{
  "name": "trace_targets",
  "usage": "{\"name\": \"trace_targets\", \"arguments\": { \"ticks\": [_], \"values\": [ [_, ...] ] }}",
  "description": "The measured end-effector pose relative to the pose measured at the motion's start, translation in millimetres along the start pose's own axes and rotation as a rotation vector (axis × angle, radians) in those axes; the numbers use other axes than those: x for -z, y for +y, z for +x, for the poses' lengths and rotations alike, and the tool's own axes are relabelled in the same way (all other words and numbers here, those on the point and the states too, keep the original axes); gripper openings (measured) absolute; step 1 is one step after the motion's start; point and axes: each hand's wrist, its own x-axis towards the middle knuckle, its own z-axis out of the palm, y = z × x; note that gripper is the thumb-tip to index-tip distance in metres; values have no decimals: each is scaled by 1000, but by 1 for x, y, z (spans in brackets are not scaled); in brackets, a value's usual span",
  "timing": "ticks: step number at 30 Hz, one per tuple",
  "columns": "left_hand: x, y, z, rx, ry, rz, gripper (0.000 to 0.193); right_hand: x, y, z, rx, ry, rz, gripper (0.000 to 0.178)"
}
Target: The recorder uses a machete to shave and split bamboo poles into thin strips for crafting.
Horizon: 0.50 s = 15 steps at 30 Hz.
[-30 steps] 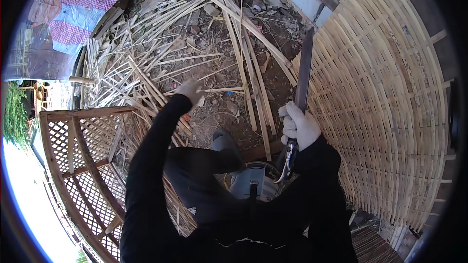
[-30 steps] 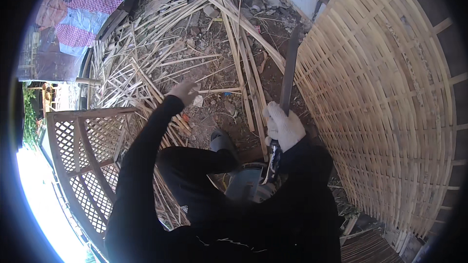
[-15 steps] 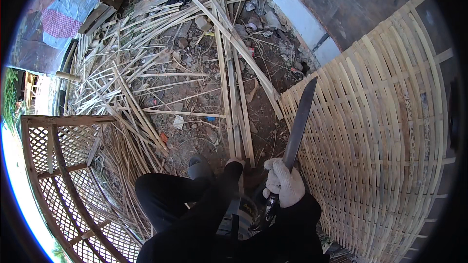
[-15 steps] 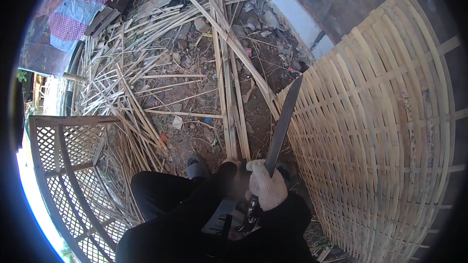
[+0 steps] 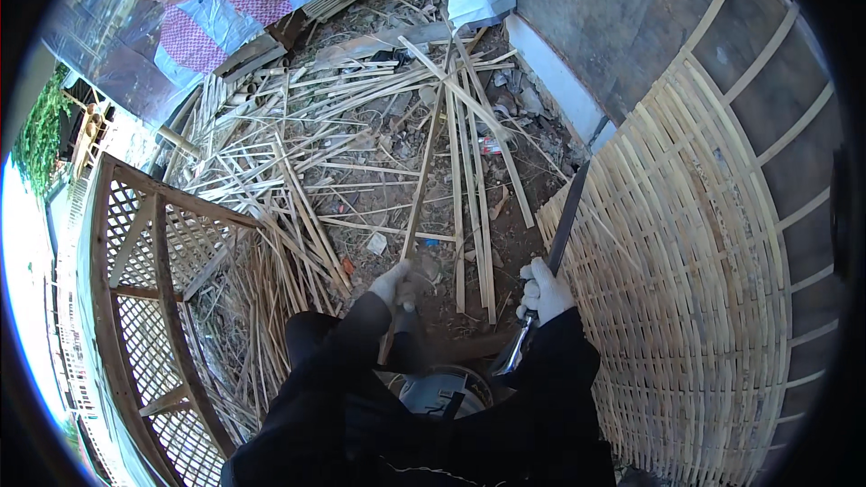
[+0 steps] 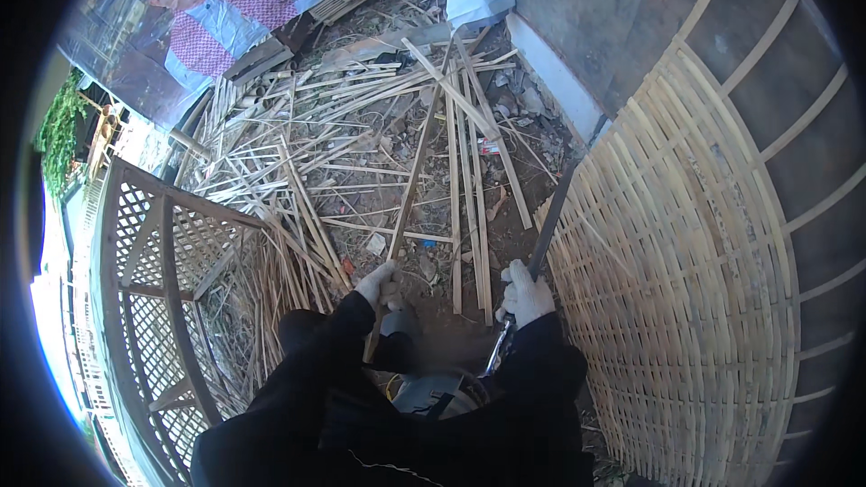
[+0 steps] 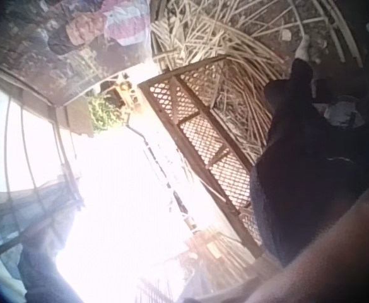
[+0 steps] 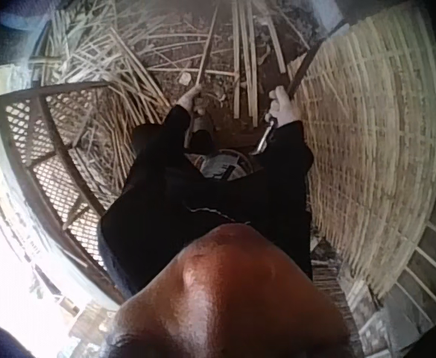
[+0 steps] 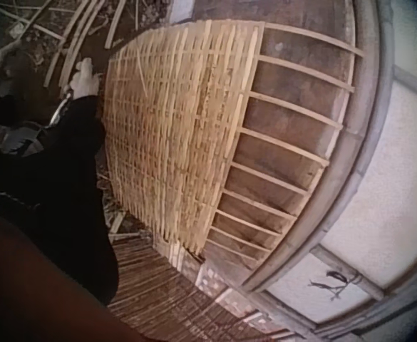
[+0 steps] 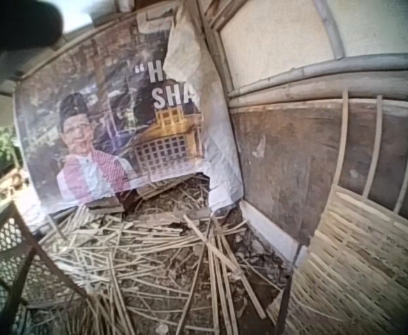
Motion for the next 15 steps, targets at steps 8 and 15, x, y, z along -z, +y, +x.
{"name": "trace_targets", "arguments": {
  "ticks": [8,15],
  "values": [
    [9,5,-99,80,-759,-507,47,-2,27,10,12,53,-69,42],
    [-13,-21,-145,-81,-535,-351,53,3,44,27,30,100,-101,40]
  ]
}}
